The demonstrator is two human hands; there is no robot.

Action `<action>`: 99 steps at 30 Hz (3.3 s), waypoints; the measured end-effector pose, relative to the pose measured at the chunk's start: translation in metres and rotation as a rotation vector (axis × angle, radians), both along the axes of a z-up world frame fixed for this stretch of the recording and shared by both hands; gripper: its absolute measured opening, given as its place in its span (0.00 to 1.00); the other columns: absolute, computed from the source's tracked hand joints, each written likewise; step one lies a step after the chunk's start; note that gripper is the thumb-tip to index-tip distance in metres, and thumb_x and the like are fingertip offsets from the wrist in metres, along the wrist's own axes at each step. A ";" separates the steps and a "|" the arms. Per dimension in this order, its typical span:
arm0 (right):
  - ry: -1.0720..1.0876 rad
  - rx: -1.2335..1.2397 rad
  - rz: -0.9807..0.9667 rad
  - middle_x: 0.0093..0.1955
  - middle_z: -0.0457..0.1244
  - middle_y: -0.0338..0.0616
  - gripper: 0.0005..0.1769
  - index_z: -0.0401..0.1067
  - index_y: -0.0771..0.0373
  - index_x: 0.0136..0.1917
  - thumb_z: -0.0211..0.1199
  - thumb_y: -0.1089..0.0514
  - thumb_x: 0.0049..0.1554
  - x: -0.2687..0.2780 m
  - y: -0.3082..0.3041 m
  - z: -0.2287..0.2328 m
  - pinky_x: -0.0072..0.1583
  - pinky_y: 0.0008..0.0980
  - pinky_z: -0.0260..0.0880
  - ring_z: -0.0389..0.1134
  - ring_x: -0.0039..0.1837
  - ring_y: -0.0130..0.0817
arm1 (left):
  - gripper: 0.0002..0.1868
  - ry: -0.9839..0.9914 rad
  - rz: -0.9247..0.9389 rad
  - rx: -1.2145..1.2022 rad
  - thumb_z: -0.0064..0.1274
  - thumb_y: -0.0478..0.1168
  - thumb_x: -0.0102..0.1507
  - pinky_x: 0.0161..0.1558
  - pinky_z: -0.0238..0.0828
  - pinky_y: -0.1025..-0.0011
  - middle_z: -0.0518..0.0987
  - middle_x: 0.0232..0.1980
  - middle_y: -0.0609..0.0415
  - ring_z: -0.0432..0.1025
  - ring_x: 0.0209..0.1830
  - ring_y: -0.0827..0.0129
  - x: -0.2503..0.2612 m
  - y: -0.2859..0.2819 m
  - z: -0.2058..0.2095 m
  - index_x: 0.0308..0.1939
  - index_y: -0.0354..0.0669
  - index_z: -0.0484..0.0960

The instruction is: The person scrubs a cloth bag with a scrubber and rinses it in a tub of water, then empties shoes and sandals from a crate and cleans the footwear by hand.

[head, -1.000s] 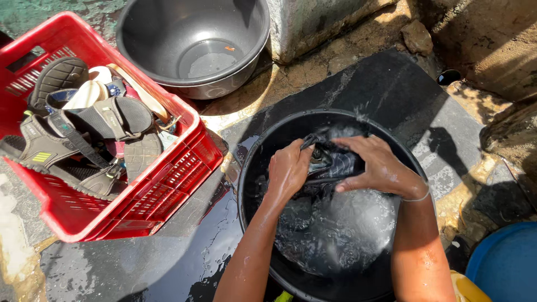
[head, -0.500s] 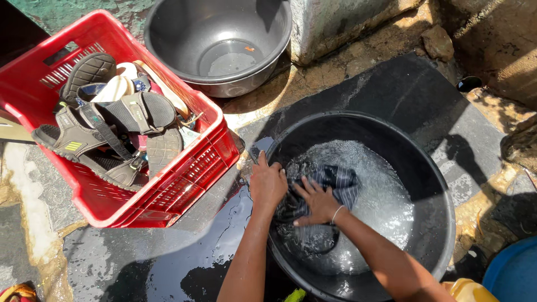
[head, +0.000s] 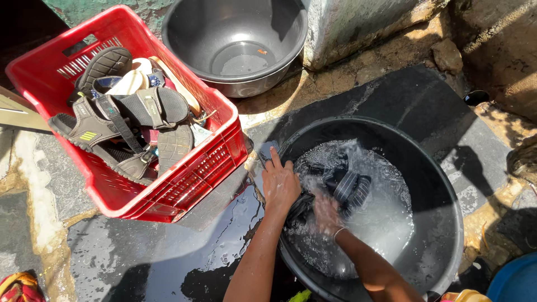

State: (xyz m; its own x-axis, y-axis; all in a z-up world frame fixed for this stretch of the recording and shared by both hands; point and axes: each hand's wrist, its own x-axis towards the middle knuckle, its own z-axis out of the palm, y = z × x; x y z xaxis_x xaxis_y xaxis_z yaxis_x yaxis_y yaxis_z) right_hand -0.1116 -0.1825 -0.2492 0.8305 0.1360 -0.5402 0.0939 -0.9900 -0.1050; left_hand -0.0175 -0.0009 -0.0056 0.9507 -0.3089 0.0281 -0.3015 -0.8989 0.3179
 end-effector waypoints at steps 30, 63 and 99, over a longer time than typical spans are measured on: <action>-0.229 0.116 -0.233 0.69 0.59 0.57 0.58 0.63 0.37 0.77 0.57 0.12 0.39 0.061 -0.005 0.243 0.71 0.60 0.57 0.57 0.74 0.53 | 0.21 -0.127 0.059 -0.315 0.51 0.30 0.58 0.56 0.69 0.54 0.67 0.72 0.31 0.70 0.56 0.45 0.001 0.004 -0.023 0.56 0.40 0.82; -0.170 1.041 -0.644 0.45 0.76 0.52 0.17 0.84 0.65 0.43 0.69 0.48 0.58 0.054 -0.031 0.076 0.55 0.37 0.78 0.78 0.48 0.40 | 0.15 -0.064 -0.043 0.072 0.58 0.34 0.56 0.49 0.71 0.55 0.58 0.75 0.27 0.68 0.56 0.47 0.000 0.002 -0.012 0.46 0.35 0.83; -0.283 0.491 -0.555 0.87 0.28 0.45 0.54 0.34 0.43 0.84 0.40 0.18 0.54 0.008 -0.050 0.028 0.75 0.65 0.25 0.25 0.82 0.50 | 0.21 -0.082 -0.008 -0.065 0.58 0.30 0.51 0.50 0.70 0.54 0.61 0.74 0.28 0.70 0.54 0.47 -0.002 0.004 -0.014 0.49 0.36 0.83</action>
State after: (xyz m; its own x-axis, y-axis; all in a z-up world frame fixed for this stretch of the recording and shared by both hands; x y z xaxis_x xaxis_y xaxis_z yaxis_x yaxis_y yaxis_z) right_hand -0.1032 -0.2322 -0.2209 0.9438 -0.1697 -0.2836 -0.3110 -0.7466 -0.5881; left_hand -0.0192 0.0035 -0.0197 0.9420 -0.3112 0.1261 -0.3357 -0.8747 0.3496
